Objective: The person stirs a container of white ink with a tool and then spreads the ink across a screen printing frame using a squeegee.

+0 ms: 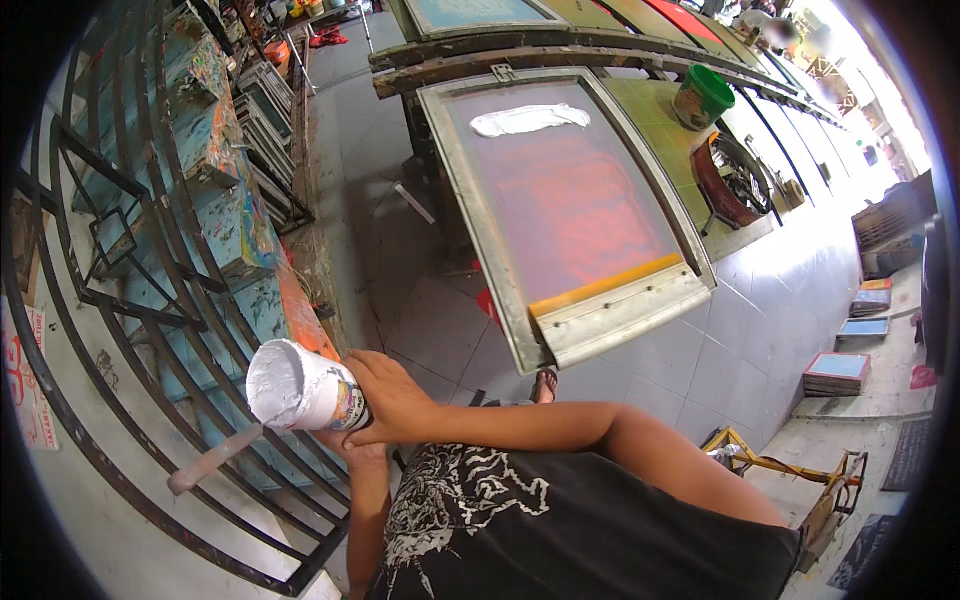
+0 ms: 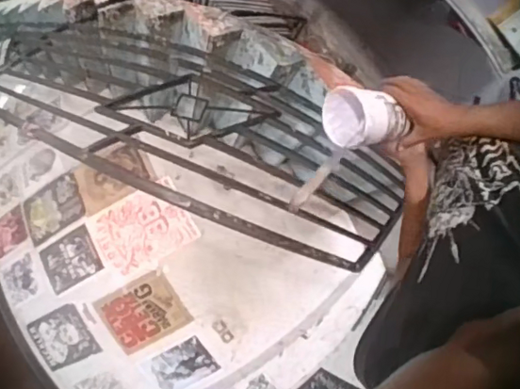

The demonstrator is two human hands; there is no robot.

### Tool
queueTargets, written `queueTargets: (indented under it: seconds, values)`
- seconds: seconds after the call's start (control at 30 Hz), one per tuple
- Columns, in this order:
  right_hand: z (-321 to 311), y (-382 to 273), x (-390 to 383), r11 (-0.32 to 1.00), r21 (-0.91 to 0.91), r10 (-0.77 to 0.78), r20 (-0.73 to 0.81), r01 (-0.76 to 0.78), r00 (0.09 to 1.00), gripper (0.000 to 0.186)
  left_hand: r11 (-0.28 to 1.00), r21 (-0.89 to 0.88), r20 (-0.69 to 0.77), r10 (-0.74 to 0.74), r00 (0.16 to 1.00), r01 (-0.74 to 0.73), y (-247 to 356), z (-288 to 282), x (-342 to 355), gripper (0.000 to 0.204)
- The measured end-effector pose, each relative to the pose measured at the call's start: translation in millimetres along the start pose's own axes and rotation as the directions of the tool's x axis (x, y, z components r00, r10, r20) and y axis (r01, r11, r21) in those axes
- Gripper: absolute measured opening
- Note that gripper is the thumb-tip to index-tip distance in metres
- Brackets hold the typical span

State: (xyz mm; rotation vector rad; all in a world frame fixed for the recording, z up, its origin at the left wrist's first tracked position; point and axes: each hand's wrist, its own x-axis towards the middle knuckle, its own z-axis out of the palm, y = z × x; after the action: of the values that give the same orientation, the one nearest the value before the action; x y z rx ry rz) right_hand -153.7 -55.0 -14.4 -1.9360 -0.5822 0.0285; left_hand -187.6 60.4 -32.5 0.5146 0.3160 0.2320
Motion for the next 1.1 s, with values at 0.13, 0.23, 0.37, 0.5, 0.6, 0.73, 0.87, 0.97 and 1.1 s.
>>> queueTargets:
  seconds: [0.13, 0.23, 0.37, 0.5, 0.6, 0.73, 0.87, 0.97, 1.1]
  values:
    - [31, -9, 56, 0.998, 0.066, 0.018, -0.093, -0.012, 0.996, 0.098, 0.995, -0.023, -0.007, -0.101, 0.995, 0.101, 39, -18, 51, 0.06]
    - [36, -7, 95, 0.995, 0.097, 0.046, -0.123, -0.034, 0.991, 0.094, 0.989, -0.042, -0.015, -0.14, 0.99, 0.14, 53, -4, 89, 0.062]
    - [36, 21, 145, 0.996, 0.082, 0.056, -0.25, -0.037, 0.967, 0.089, 0.967, 0.091, -0.015, -0.238, 0.971, 0.239, 54, -14, 161, 0.06]
    - [22, 58, 210, 0.992, 0.083, 0.118, -0.298, -0.098, 0.947, 0.089, 0.915, 0.355, 0.009, -0.208, 0.978, 0.191, 54, -17, 256, 0.049]
    - [12, 98, 275, 0.989, 0.137, 0.094, -0.336, -0.05, 0.937, 0.09, 0.849, 0.529, 0.235, -0.171, 0.957, 0.022, 59, -9, 336, 0.056]
    - [-8, 161, 379, 1.0, -0.01, -0.019, -0.315, 0.017, 0.949, 0.089, 0.722, 0.641, 0.469, -0.098, 0.878, -0.262, 67, 57, 429, 0.077]
    - [-50, 164, 481, 0.998, -0.028, -0.064, -0.347, 0.058, 0.936, 0.082, 0.501, 0.739, 0.57, -0.108, 0.815, -0.45, 74, 119, 529, 0.096]
    - [-62, 189, 557, 0.997, -0.073, -0.048, -0.356, 0.024, 0.933, 0.076, 0.389, 0.773, 0.578, -0.106, 0.809, -0.501, 76, 163, 597, 0.087]
    - [-73, 223, 652, 0.988, -0.148, -0.028, -0.403, -0.035, 0.915, 0.068, 0.385, 0.851, 0.468, -0.245, 0.849, -0.358, 74, 211, 691, 0.071]
